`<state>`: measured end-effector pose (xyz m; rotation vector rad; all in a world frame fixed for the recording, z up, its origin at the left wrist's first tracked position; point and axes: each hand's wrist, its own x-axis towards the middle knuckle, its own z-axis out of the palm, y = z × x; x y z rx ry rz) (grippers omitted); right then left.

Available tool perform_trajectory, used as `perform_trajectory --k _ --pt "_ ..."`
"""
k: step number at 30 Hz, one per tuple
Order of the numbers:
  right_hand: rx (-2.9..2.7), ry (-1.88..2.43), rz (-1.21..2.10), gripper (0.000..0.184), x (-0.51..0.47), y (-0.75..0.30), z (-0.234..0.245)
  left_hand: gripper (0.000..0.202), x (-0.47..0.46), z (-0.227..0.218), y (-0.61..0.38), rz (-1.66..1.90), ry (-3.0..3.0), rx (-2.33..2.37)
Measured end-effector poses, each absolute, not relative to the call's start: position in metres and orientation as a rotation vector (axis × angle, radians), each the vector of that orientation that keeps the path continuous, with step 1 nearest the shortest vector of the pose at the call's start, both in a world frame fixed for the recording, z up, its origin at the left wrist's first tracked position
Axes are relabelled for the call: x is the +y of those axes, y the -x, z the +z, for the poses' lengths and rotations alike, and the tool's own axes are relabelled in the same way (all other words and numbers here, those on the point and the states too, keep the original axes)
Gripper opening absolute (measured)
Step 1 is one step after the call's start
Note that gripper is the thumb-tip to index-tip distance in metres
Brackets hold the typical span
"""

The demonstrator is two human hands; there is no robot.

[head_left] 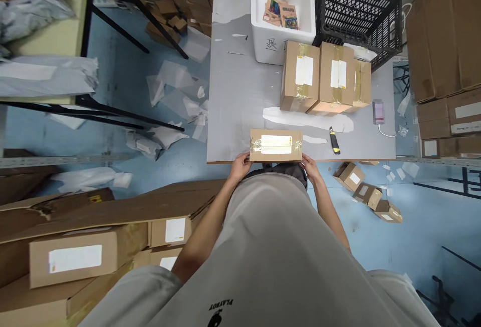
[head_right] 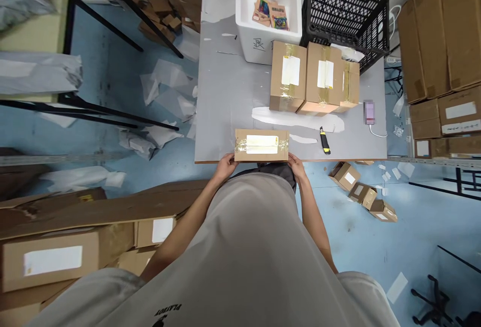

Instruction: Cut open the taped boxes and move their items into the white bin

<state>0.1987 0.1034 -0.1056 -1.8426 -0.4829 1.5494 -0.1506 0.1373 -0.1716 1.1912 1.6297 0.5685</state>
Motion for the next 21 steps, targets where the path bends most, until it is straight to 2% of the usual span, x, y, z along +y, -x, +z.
perform_trajectory --k 5,9,13,21 --pt "-0.581 1.808 1.525 0.061 0.103 -0.205 -0.095 0.042 0.137 -0.162 0.151 0.666 -1.165 1.581" --pt "-0.774 1.706 1.486 0.065 0.110 -0.215 -0.080 0.058 0.148 -0.149 0.157 0.821 -1.187 1.501" --pt "-0.838 1.697 1.466 0.068 0.119 -0.215 -0.073 0.067 0.158 -0.143 0.161 0.819 -1.215 1.500" --pt "-0.782 1.762 1.522 0.076 0.121 -0.205 -0.089 0.055 0.160 -0.162 0.159 0.704 -1.042 1.580"
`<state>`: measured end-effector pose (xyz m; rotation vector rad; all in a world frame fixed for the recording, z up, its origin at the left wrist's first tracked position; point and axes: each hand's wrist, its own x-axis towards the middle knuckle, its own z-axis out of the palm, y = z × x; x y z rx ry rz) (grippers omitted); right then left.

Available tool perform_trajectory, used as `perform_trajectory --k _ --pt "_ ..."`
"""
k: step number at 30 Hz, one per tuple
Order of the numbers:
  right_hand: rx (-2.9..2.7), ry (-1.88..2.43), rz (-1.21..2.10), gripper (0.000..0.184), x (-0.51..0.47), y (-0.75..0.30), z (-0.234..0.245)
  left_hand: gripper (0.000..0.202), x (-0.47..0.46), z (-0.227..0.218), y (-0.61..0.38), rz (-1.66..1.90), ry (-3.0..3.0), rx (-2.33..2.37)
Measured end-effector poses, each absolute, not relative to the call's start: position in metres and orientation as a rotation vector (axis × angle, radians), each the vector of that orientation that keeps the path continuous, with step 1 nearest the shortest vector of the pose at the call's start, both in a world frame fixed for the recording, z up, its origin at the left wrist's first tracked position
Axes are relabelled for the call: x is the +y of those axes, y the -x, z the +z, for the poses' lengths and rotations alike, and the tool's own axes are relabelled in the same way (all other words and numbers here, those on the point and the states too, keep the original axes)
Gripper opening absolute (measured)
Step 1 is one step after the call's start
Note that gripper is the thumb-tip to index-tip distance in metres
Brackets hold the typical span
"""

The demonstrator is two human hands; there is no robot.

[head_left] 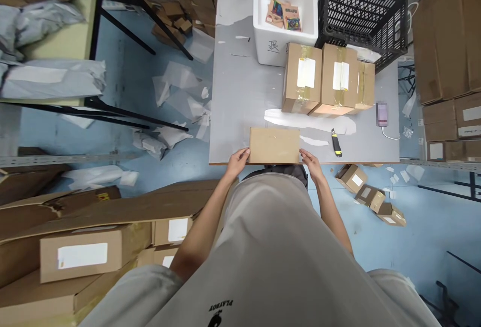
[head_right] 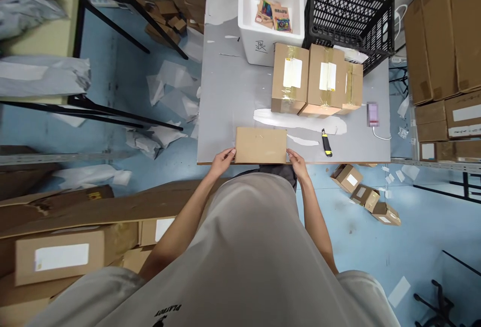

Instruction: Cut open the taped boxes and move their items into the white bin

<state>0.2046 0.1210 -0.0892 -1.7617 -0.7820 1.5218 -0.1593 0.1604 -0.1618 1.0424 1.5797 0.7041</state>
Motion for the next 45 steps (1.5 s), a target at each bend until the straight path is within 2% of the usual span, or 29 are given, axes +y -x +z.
perform_trajectory --k 11,17,21,25,35,42,45 --pt "-0.701 1.888 1.529 0.057 0.101 -0.207 -0.118 0.036 0.149 -0.173 0.164 0.626 -0.952 1.648" --pt "-0.704 1.829 1.551 0.054 0.101 -0.196 -0.121 0.038 0.147 -0.171 0.158 0.640 -0.985 1.638" --pt "-0.709 1.816 1.550 0.054 0.104 -0.198 -0.113 0.036 0.151 -0.166 0.158 0.670 -1.001 1.623" --pt "-0.751 1.783 1.498 0.061 0.112 -0.204 -0.094 0.034 0.159 -0.153 0.162 0.724 -0.990 1.613" --pt "-0.971 1.761 1.236 0.060 0.143 -0.197 -0.032 0.042 0.183 -0.089 0.152 0.873 -1.206 1.649" --pt "-1.103 1.875 1.213 0.059 0.139 -0.187 -0.049 0.035 0.177 -0.110 0.153 0.838 -1.089 1.655" --pt "-1.220 1.969 1.088 0.063 0.135 -0.175 -0.051 0.037 0.174 -0.121 0.153 0.836 -1.016 1.632"
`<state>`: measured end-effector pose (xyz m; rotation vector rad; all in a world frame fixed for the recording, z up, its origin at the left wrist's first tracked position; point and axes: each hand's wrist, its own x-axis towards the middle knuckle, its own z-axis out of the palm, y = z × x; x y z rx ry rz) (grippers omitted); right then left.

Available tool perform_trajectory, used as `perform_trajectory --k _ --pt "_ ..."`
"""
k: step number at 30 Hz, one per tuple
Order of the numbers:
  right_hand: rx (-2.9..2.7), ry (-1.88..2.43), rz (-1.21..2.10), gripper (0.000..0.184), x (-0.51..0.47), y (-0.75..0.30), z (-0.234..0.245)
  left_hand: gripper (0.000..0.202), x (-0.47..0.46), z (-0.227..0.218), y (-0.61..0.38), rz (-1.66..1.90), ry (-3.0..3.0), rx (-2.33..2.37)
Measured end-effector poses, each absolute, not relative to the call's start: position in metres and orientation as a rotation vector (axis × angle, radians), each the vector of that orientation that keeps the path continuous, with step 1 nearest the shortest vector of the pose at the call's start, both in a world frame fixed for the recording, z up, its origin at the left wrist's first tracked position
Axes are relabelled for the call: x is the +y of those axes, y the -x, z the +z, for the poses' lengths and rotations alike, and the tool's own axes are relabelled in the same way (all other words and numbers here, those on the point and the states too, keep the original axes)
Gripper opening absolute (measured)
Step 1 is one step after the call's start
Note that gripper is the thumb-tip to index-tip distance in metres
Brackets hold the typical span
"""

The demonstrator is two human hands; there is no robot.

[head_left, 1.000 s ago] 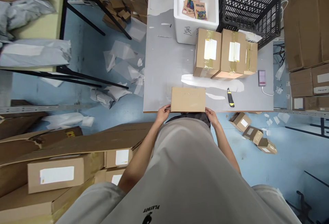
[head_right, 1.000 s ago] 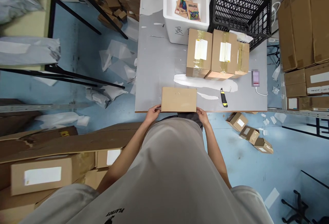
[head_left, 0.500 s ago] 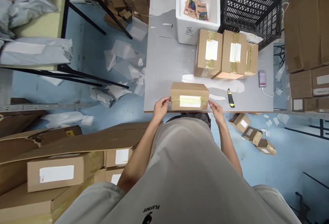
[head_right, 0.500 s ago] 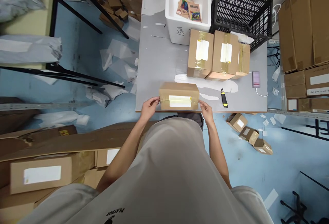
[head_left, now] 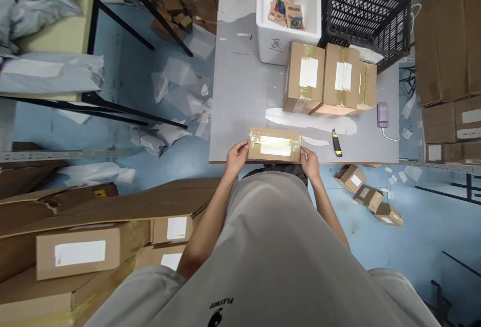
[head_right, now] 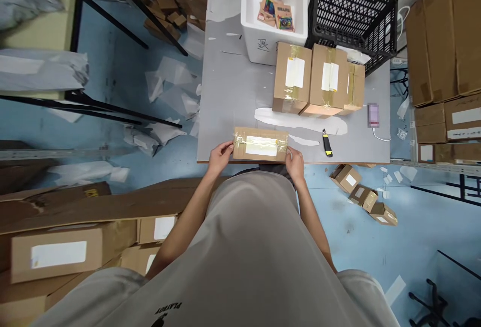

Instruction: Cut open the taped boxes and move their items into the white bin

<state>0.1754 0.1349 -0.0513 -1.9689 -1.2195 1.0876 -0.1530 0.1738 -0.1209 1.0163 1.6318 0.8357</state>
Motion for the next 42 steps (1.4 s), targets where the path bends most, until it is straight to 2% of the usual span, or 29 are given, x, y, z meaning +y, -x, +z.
perform_trajectory --k 4,12,20,25,31,35,38,42 --pt "-1.339 1.930 0.924 0.062 0.131 -0.159 -0.037 0.041 0.174 -0.130 0.154 0.853 -0.925 1.643" --pt "-1.508 1.957 0.981 0.054 0.128 -0.143 -0.031 0.044 0.181 -0.147 0.152 0.760 -0.733 1.681" --pt "-1.599 2.193 0.731 0.056 0.127 -0.181 -0.028 0.045 0.189 -0.145 0.125 0.661 -0.648 1.590" --pt "-1.454 2.169 0.606 0.061 0.131 -0.192 -0.008 0.054 0.194 -0.128 0.104 0.697 -0.689 1.525" --pt "-1.338 2.005 0.738 0.069 0.140 -0.155 0.016 0.059 0.196 -0.093 0.087 0.736 -0.767 1.416" --pt "-1.206 2.019 0.719 0.077 0.142 -0.145 0.026 0.058 0.192 -0.058 0.091 0.797 -0.906 1.463" --pt "-1.135 1.993 0.797 0.075 0.144 -0.145 0.024 0.056 0.187 -0.031 0.106 0.809 -1.058 1.542" --pt "-1.132 1.920 0.977 0.074 0.148 -0.134 0.002 0.042 0.184 -0.011 0.126 0.689 -1.271 1.751"
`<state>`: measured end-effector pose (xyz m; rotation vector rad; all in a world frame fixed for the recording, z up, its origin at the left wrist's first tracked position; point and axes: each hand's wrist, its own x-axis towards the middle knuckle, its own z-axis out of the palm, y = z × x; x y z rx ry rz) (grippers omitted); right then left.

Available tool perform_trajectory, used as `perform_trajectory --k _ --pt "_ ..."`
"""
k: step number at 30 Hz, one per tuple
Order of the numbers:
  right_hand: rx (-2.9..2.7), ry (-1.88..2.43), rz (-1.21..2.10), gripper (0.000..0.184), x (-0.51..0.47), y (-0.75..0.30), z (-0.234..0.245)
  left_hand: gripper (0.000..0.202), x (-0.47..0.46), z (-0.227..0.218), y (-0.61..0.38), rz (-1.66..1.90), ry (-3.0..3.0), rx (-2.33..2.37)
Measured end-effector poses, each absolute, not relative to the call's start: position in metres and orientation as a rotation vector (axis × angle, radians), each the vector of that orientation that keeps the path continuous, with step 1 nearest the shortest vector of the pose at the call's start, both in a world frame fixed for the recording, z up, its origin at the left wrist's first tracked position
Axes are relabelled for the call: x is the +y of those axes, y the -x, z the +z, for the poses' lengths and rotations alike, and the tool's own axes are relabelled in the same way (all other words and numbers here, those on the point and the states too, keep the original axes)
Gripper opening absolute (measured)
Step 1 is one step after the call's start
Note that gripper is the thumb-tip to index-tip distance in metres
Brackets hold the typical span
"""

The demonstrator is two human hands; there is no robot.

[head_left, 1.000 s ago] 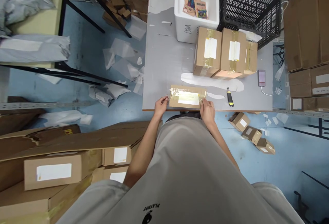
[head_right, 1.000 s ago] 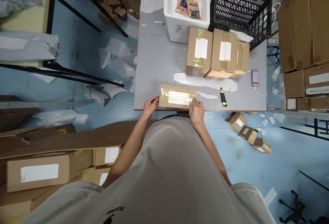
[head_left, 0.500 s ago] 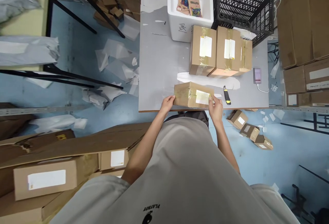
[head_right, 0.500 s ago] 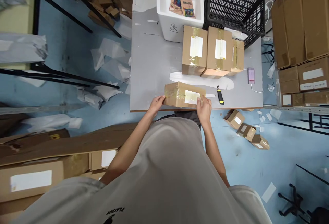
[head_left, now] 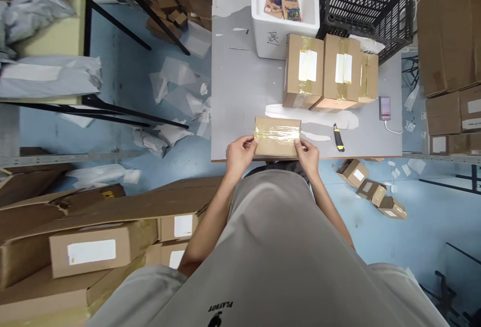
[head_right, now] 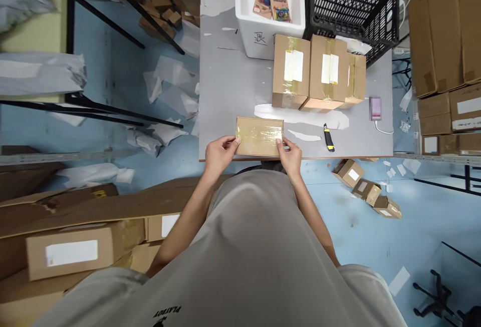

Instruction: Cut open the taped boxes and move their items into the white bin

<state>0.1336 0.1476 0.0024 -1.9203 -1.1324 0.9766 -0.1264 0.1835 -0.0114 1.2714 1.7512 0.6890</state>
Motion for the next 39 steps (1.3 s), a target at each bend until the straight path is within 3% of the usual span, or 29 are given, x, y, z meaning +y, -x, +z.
perform_trajectory --k 4,7,16,20,24,29,39 --pt "-1.116 1.869 1.144 0.078 0.145 -0.120 -0.021 0.030 0.181 -0.015 0.135 0.591 -1.274 1.819" --pt "-1.089 1.824 1.211 0.079 0.143 -0.119 -0.028 0.033 0.177 -0.023 0.137 0.625 -1.238 1.789" --pt "-0.946 1.802 1.221 0.078 0.139 -0.154 -0.028 0.075 0.184 -0.067 0.152 0.686 -0.824 1.480" --pt "-0.878 1.966 0.914 0.086 0.127 -0.178 -0.018 0.059 0.190 -0.090 0.140 0.581 -0.764 1.543" --pt "-0.930 1.983 0.569 0.071 0.119 -0.186 0.011 0.053 0.195 -0.103 0.118 0.533 -0.746 1.509" --pt "-1.061 1.911 0.738 0.064 0.122 -0.167 0.033 0.052 0.200 -0.109 0.106 0.539 -0.712 1.517" --pt "-1.045 1.935 0.857 0.084 0.122 -0.160 0.014 0.050 0.192 -0.092 0.106 0.661 -0.644 1.498"
